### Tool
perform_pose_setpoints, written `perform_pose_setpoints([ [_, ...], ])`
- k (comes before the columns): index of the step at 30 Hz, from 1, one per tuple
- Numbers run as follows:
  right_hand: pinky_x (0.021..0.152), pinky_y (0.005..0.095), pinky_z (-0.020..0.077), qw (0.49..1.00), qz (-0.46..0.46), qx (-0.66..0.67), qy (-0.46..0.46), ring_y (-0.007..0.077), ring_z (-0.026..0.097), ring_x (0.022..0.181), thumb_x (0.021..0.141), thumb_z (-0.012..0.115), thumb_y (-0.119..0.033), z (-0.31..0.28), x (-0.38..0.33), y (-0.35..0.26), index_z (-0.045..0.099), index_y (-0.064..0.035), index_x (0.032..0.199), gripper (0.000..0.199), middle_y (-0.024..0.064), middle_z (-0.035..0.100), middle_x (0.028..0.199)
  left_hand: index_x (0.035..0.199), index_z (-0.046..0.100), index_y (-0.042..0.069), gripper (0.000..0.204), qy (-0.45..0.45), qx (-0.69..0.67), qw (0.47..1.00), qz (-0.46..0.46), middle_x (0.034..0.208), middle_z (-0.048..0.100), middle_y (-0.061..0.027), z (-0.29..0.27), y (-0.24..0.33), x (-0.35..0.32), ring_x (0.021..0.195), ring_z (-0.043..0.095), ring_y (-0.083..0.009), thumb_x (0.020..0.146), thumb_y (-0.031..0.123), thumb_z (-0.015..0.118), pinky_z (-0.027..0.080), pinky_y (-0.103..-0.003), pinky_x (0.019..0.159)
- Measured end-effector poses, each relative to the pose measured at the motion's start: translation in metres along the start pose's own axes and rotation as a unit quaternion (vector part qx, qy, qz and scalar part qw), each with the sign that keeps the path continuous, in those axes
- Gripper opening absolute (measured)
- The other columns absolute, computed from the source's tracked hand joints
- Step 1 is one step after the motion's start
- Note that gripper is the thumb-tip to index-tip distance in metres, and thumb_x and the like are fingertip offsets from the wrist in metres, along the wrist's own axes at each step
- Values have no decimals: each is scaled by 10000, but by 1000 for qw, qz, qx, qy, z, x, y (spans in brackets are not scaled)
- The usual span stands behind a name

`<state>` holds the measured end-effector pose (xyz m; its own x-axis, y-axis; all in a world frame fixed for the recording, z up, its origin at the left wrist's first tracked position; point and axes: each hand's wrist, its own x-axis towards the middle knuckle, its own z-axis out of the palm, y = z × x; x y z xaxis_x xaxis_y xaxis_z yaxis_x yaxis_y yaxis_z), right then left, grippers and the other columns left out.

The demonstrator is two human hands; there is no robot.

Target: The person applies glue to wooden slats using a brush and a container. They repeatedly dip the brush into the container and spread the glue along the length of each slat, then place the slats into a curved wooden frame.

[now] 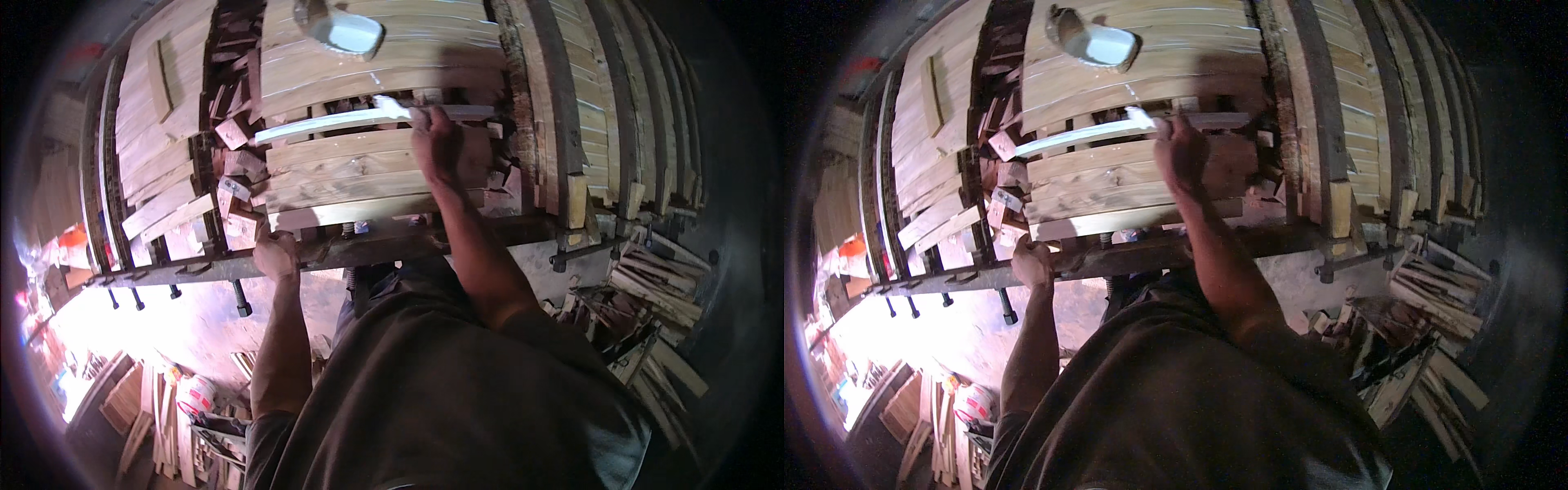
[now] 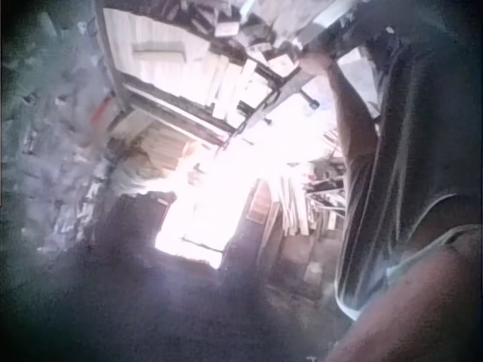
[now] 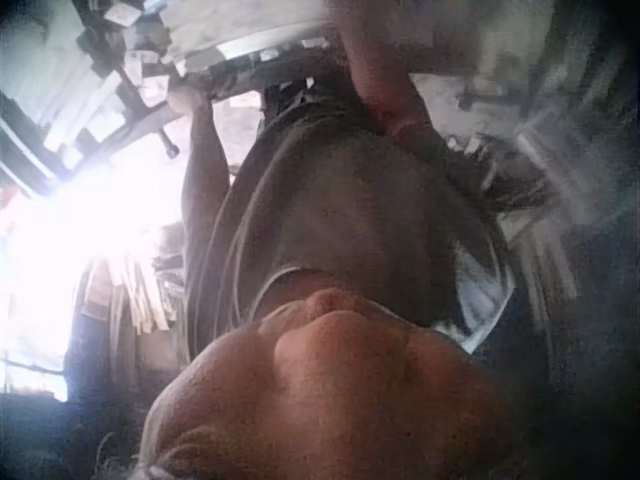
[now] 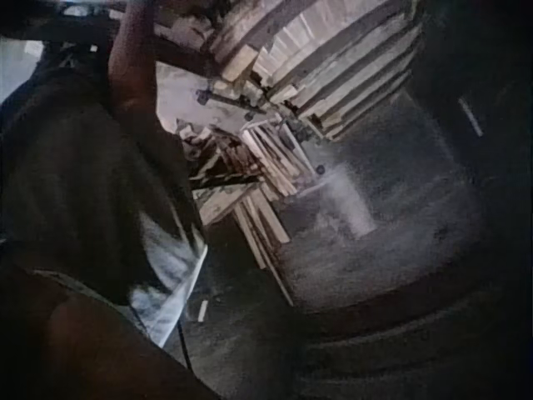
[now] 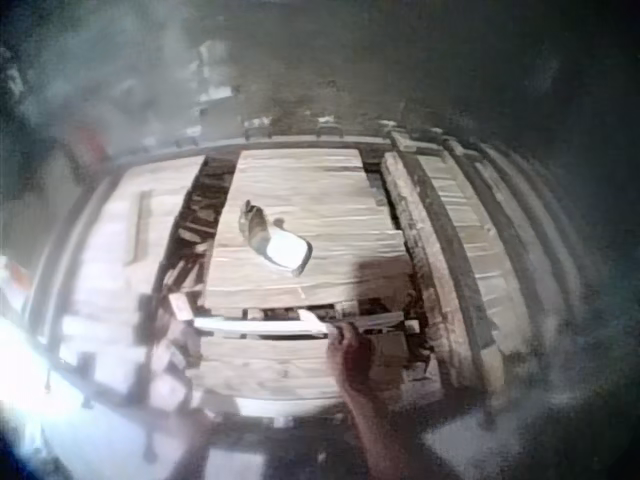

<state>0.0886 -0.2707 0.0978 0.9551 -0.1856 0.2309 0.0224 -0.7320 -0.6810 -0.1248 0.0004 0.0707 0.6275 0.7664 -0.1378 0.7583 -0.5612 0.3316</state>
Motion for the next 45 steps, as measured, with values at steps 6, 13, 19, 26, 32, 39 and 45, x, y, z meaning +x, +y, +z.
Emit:
perform_pose_setpoints([
  [6, 652, 477, 469, 992, -4, 85, -95, 405, 623, 693, 856, 677, -299, 69, -25, -85, 662, -62, 790, 246, 204, 636, 707, 1101, 695, 129, 368, -38, 0, 998, -53, 871, 683, -233, -10, 17, 1, 852, 663, -412, 781, 263, 574, 525, -482, 771],
  [13, 675, 450, 496, 976, 0, 107, -189, 414, 638, 743, 852, 661, -295, 156, -55, -153, 689, -58, 864, 239, 218, 661, 787, 1088, 695, 95, 331, -33, -21, 998, -53, 832, 674, -245, -23, 24, -2, 819, 660, -406, 805, 213, 569, 511, -487, 752],
  [19, 703, 332, 499, 925, 77, 299, -221, 197, 641, 736, 874, 660, -147, 159, -42, -156, 705, -11, 953, 163, 121, 685, 790, 1108, 678, 78, 329, -30, -69, 996, -39, 909, 685, -216, -23, 20, -2, 880, 658, -380, 820, 203, 578, 505, -453, 788],
  [26, 515, 246, 472, 955, 66, 289, -8, 115, 593, 603, 888, 632, -88, 78, 59, -91, 670, 20, 1043, 193, 62, 667, 812, 1138, 655, 99, 353, -31, -91, 995, -20, 974, 681, -207, -19, 15, -6, 917, 646, -379, 814, 226, 597, 498, -461, 797],
  [32, 880, 383, 506, 985, -76, 23, -153, 287, 663, 961, 838, 578, -117, 81, 119, -35, 644, -11, 1170, 355, 183, 685, 1055, 1055, 687, 10, 230, -100, -330, 936, -77, 817, 705, -150, -7, 0, 13, 713, 660, -213, 851, 86, 613, 507, -329, 696],
  [39, 839, 289, 504, 969, 199, 134, 49, 192, 642, 904, 872, 607, -61, -33, 102, 86, 681, 20, 1044, 204, 98, 689, 987, 1257, 552, -80, 414, -72, -358, 931, 26, 1127, 671, -161, 0, 4, 105, 1022, 635, -209, 862, 36, 603, 483, -293, 890],
  [45, 770, 260, 441, 961, -17, -219, -168, 124, 564, 857, 896, 610, -121, -50, 43, 230, 662, -7, 1075, 218, 49, 647, 1012, 1394, 386, -96, 623, -179, -520, 835, -13, 1259, 610, -140, 73, 23, 176, 1125, 581, -189, 812, -40, 601, 472, -272, 932],
])
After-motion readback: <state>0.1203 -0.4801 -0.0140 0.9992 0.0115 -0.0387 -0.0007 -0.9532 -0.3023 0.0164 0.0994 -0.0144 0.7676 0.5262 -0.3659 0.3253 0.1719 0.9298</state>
